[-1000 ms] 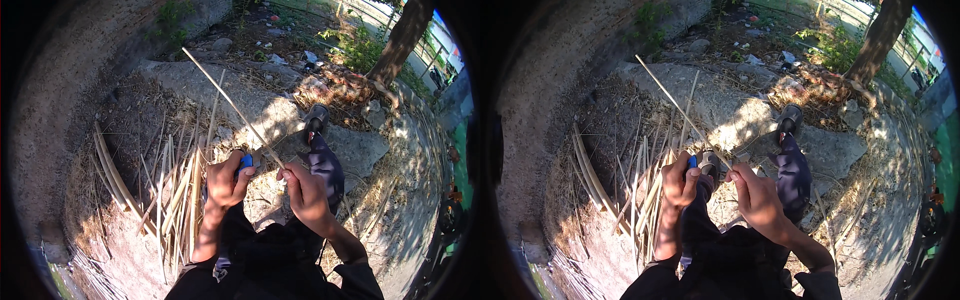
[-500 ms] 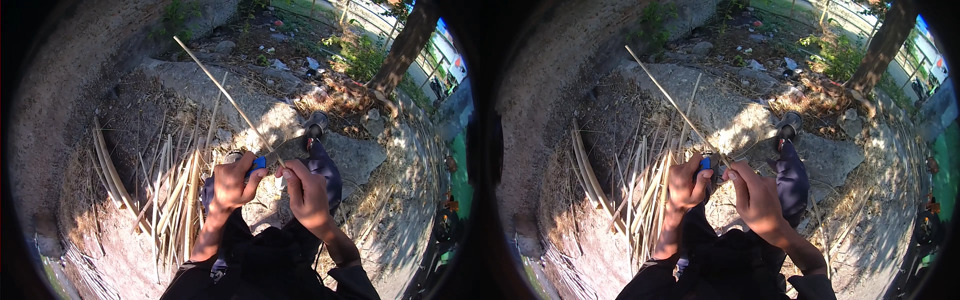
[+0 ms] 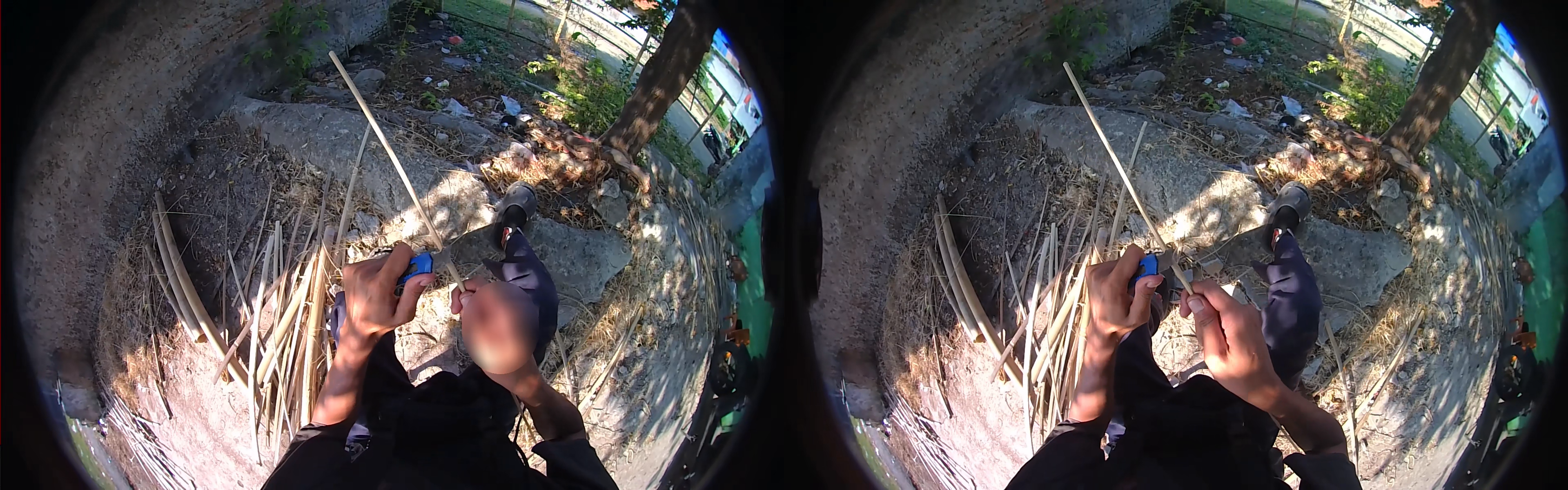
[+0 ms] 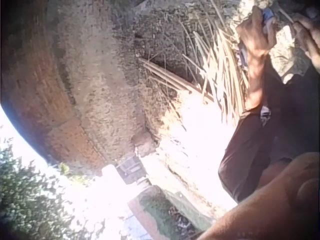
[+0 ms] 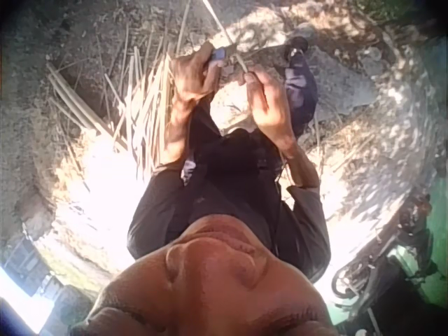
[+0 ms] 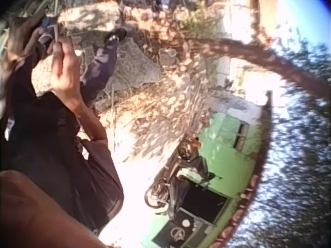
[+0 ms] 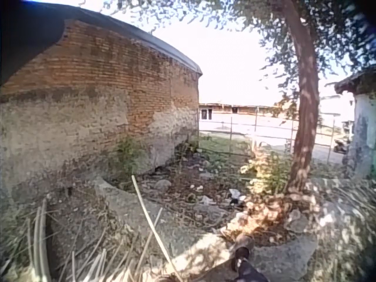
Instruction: The person strips a bamboo stick using a utility knife.
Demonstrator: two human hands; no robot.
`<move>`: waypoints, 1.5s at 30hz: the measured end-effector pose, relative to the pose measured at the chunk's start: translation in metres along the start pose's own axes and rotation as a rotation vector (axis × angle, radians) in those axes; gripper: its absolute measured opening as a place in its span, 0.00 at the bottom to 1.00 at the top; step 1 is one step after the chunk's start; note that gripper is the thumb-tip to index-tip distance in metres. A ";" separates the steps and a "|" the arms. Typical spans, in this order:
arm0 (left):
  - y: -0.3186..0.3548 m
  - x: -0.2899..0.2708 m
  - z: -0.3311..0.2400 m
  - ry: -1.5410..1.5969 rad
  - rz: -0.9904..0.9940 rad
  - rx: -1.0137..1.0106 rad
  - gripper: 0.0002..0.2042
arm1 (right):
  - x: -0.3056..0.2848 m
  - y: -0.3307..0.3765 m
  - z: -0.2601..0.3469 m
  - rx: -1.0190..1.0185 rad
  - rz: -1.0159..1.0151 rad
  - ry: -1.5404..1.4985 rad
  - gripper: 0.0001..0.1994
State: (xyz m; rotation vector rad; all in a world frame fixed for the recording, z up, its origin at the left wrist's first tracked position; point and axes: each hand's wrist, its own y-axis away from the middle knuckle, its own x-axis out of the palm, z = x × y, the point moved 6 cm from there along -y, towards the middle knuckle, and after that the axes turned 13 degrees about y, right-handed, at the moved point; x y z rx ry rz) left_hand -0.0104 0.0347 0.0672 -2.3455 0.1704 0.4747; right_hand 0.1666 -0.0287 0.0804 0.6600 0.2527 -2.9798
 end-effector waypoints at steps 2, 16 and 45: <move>-0.005 -0.012 0.020 0.010 -0.120 -0.113 0.20 | 0.001 0.006 -0.002 0.056 0.047 -0.073 0.12; 0.011 -0.082 0.071 0.073 -0.411 -0.214 0.22 | -0.014 0.033 -0.033 0.170 0.059 -0.033 0.10; 0.011 -0.001 -0.013 -0.109 -0.006 -0.039 0.20 | -0.006 0.008 0.013 -0.183 -0.216 0.347 0.06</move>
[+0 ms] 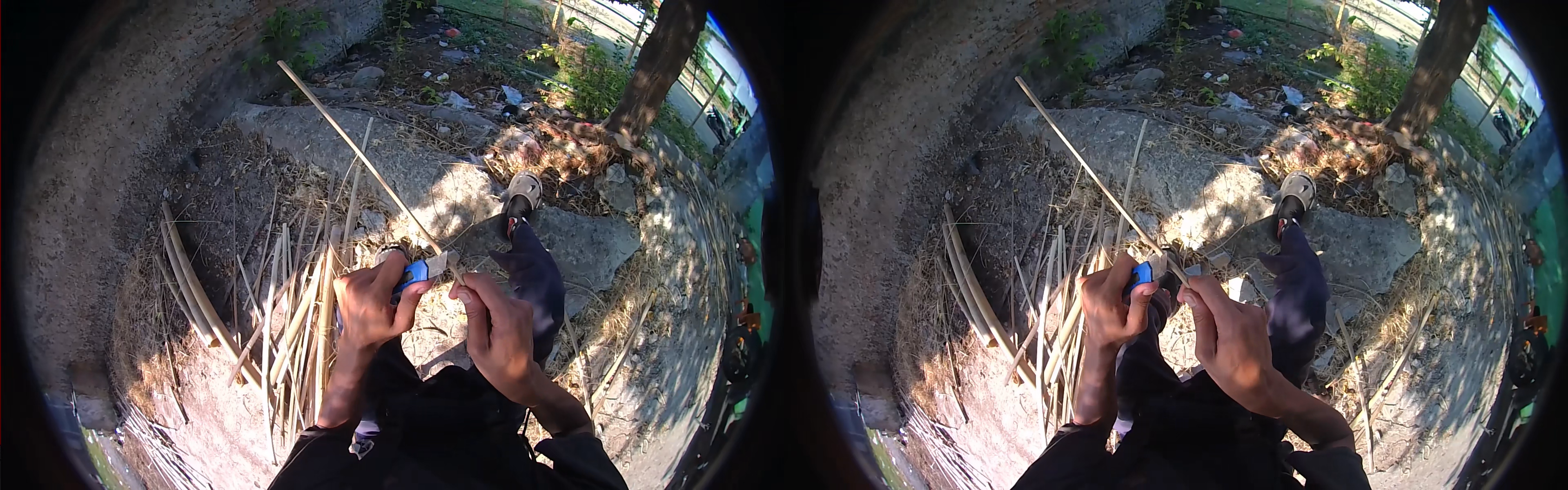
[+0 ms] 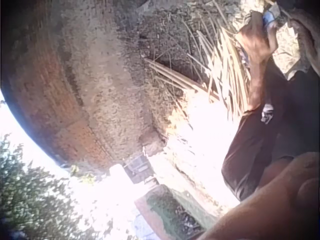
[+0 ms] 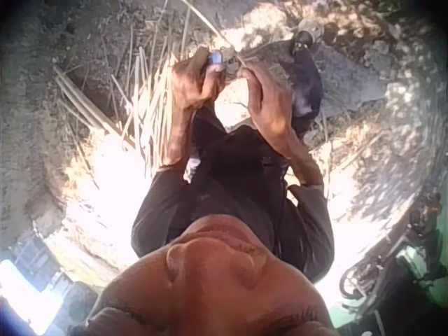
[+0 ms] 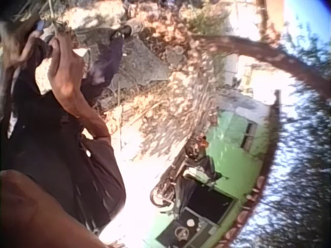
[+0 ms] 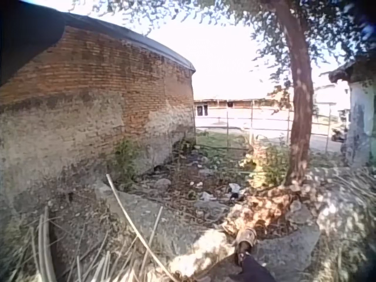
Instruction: The person strips a bamboo stick using a utility knife.
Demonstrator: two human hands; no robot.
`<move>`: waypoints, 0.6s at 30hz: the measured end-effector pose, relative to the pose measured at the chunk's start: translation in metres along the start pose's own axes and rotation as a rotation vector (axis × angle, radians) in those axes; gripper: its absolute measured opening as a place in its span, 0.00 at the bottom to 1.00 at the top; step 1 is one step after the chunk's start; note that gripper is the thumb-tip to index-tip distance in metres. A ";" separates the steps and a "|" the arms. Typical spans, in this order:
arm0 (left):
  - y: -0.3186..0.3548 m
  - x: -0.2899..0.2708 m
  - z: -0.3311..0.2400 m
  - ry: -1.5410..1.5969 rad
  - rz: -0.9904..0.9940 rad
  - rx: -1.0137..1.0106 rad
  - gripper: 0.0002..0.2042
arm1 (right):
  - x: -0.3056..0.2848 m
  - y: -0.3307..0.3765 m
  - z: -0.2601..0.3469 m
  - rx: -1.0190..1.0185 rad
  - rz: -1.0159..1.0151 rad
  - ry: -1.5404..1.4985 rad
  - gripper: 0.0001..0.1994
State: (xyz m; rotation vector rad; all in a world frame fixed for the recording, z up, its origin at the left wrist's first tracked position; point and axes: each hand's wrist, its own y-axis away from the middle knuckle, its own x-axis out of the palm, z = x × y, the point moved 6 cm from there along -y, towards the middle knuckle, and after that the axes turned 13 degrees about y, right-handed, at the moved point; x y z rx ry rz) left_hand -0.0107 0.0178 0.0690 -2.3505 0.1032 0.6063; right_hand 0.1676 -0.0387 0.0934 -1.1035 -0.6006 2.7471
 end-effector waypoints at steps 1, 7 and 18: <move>-0.002 -0.003 -0.002 0.000 -0.013 0.014 0.20 | -0.002 -0.001 0.001 0.000 -0.002 -0.002 0.06; -0.010 -0.003 0.015 0.026 -0.103 -0.001 0.20 | 0.002 0.003 -0.007 0.088 0.091 -0.162 0.05; -0.007 -0.101 0.116 0.081 -0.599 -0.284 0.27 | 0.002 0.049 -0.038 0.293 0.207 -0.297 0.08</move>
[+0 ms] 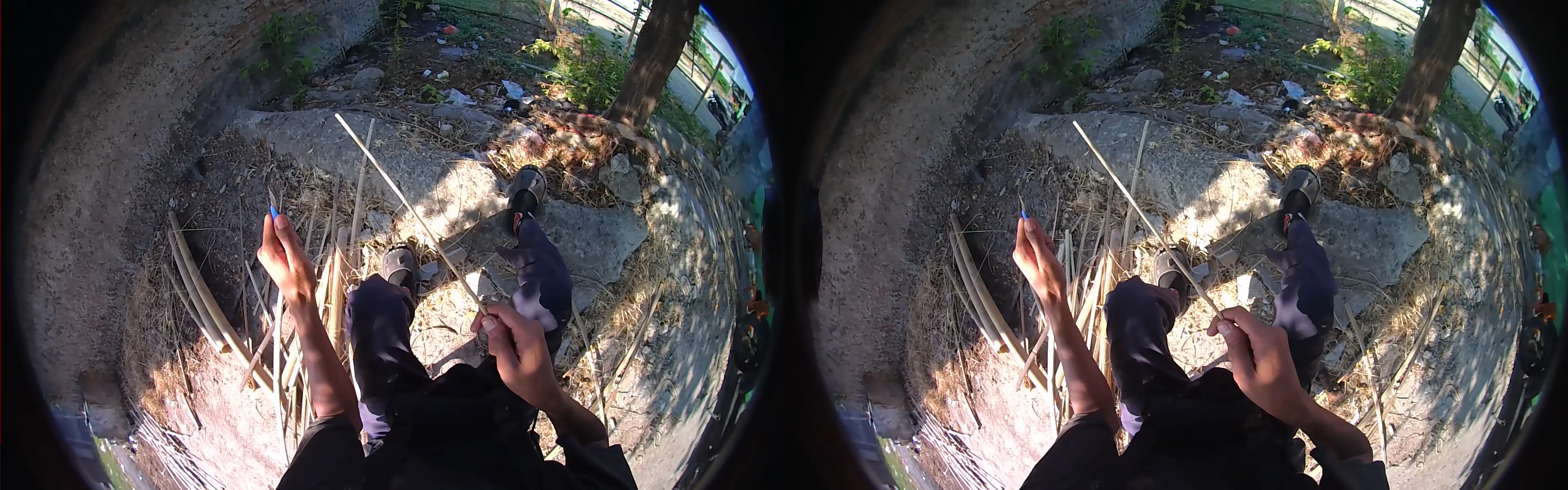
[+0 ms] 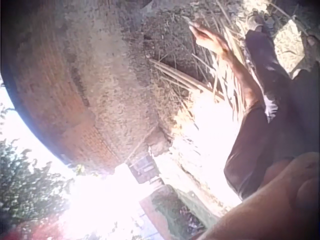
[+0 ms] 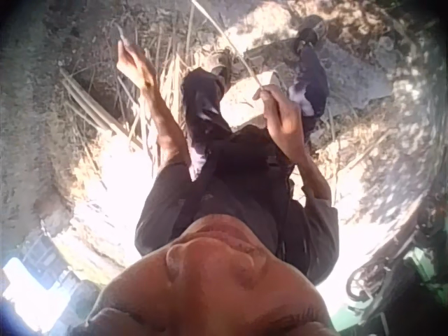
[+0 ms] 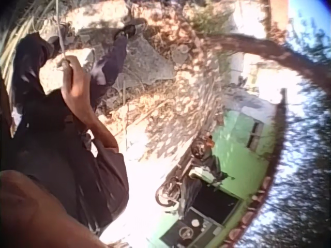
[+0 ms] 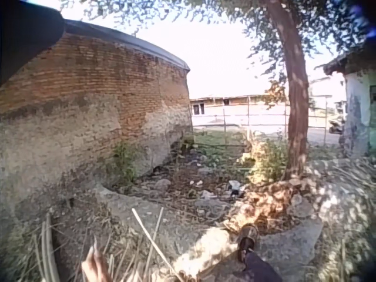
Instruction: The person strips a bamboo stick using a utility knife.
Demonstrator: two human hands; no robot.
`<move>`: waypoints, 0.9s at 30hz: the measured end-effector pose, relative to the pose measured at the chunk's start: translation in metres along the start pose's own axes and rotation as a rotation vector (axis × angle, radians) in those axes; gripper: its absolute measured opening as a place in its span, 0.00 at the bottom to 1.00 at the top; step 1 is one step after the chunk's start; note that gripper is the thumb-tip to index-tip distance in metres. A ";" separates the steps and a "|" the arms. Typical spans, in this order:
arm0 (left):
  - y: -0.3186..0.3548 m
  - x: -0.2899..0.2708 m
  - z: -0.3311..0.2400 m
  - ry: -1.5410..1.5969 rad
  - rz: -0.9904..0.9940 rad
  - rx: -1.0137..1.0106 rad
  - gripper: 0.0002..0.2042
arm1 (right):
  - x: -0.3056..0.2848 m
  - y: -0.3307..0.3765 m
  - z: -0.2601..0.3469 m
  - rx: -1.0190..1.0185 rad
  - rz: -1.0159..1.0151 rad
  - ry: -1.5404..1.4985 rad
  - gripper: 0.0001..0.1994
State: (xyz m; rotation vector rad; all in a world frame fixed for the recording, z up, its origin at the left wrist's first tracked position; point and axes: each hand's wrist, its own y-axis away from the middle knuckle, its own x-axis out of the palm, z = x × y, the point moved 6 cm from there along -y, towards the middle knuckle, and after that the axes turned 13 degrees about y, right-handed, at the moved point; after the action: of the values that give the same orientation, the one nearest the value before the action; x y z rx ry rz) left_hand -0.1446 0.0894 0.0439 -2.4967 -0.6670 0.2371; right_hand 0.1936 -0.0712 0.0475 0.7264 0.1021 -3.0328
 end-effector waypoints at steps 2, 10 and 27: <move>0.028 0.021 -0.017 0.117 0.139 0.046 0.27 | 0.000 -0.006 -0.001 -0.037 0.000 0.007 0.08; 0.094 0.065 -0.068 0.141 0.590 0.042 0.21 | 0.007 -0.024 0.016 -0.064 0.061 0.040 0.08; 0.104 0.075 -0.071 0.124 0.632 0.142 0.20 | -0.001 -0.032 0.032 -0.186 -0.050 0.074 0.07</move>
State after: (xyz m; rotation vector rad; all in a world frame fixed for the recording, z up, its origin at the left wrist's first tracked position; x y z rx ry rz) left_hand -0.0163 0.0184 0.0449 -2.4851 0.2006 0.3381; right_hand 0.1793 -0.0417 0.0781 0.8306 0.4041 -2.9890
